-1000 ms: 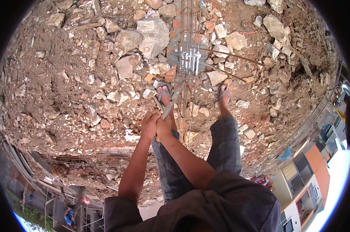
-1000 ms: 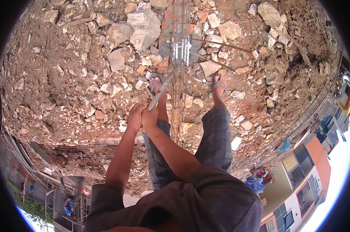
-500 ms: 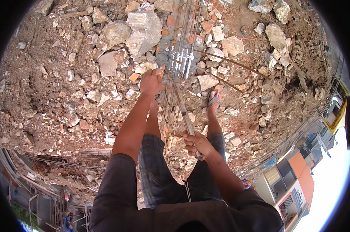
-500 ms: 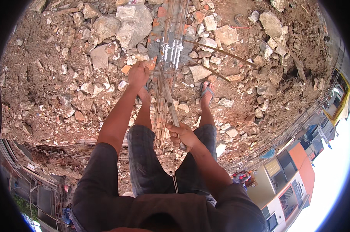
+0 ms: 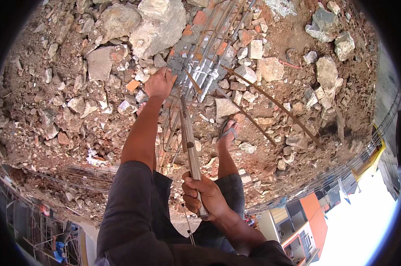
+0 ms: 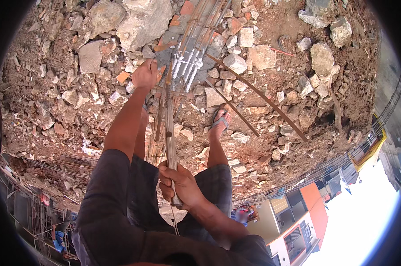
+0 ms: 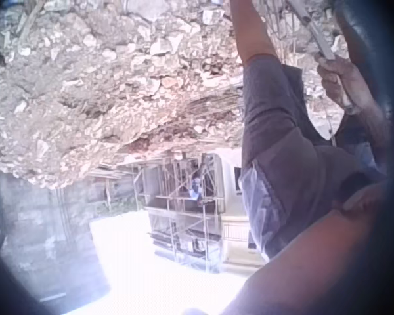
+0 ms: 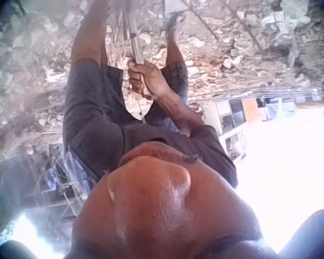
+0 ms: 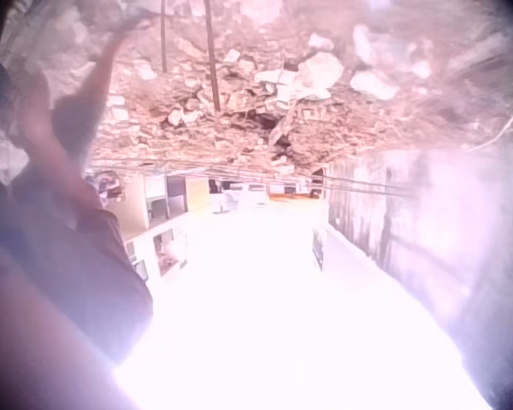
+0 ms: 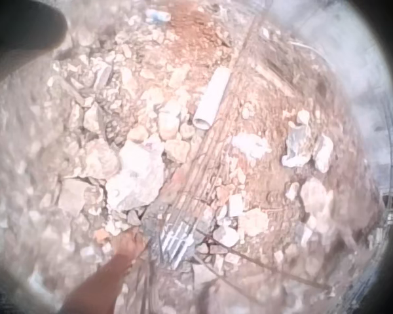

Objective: The person lifts and positions a vertical rebar cage with assistance from another worker, then uses a metal bar to adjust and align horizontal rebar elements on the ground. The person repeatedly strikes and shifts the rebar to align it with the cage structure.

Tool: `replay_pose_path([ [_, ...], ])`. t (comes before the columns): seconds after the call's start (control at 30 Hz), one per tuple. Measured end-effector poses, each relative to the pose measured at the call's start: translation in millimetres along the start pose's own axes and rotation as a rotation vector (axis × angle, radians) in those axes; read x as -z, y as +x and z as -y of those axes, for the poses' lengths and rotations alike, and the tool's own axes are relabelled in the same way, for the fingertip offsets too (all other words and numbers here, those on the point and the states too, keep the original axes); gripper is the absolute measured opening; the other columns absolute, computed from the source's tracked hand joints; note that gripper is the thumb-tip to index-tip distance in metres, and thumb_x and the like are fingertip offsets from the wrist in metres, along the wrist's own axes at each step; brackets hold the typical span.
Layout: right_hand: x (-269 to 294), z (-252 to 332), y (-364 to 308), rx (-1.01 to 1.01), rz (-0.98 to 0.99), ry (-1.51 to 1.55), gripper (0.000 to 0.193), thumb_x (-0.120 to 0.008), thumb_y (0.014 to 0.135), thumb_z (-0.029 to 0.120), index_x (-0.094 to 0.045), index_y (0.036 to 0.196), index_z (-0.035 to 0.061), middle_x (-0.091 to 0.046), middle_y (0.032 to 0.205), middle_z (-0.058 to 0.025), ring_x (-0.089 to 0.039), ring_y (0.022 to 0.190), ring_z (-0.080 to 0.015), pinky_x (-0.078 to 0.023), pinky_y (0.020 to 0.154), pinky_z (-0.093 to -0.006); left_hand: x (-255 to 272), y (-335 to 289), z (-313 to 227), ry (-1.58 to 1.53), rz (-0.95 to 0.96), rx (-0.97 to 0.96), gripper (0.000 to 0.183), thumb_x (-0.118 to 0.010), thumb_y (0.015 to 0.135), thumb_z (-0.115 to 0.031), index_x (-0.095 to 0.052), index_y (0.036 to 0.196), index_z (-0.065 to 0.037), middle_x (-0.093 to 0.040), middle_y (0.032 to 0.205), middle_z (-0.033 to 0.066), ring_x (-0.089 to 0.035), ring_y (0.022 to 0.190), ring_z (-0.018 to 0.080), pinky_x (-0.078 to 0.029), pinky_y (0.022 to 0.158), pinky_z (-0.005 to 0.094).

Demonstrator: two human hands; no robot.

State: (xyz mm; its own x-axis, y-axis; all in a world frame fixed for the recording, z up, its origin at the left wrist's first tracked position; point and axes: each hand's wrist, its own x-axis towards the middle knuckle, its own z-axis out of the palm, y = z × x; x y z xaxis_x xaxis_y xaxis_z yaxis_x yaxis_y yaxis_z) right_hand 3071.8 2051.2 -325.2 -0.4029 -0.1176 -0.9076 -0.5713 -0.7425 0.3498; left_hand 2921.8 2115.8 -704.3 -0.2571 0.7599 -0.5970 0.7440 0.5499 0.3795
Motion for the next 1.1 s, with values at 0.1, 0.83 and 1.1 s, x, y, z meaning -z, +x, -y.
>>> replay_pose_path([
  [0.1, 9, 3, -3, -0.011, -0.057, -0.073, 0.021, -0.055, 0.106, 0.018, -0.051, 0.122, 0.0048, -0.044, 0.072, 0.0004, -0.044, 0.048, -0.0086, -0.038, 0.042, -0.0256, 0, 2, -3, -0.009, 0.023, -0.024, 0.036, -0.051, 0.099, -0.044, -0.069, 0.111, -0.016, -0.074, 0.091, 0.0200, -0.071, 0.086, 0.0421, -0.054, 0.077, 0.0530],
  [0.83, -40, -38, 26, 0.092, -0.276, -0.135, 0.027, -0.066, 0.101, 0.020, -0.051, 0.121, 0.0109, -0.050, 0.076, 0.0005, -0.051, 0.049, -0.0101, -0.042, 0.044, -0.0277, -2, 6, 3, -0.052, 0.115, -0.045, 0.031, -0.055, 0.097, -0.043, -0.068, 0.107, -0.017, -0.074, 0.091, 0.0195, -0.071, 0.085, 0.0420, -0.054, 0.077, 0.0537],
  [1.1, -62, -67, 50, 0.097, -0.188, 0.048, 0.022, -0.061, 0.104, 0.017, -0.048, 0.121, 0.0106, -0.055, 0.085, -0.0025, -0.059, 0.061, -0.0120, -0.049, 0.054, -0.0298, 5, 4, -2, -0.051, 0.108, -0.085, 0.029, -0.055, 0.097, -0.041, -0.067, 0.104, -0.015, -0.074, 0.089, 0.0184, -0.071, 0.083, 0.0411, -0.054, 0.074, 0.0534],
])
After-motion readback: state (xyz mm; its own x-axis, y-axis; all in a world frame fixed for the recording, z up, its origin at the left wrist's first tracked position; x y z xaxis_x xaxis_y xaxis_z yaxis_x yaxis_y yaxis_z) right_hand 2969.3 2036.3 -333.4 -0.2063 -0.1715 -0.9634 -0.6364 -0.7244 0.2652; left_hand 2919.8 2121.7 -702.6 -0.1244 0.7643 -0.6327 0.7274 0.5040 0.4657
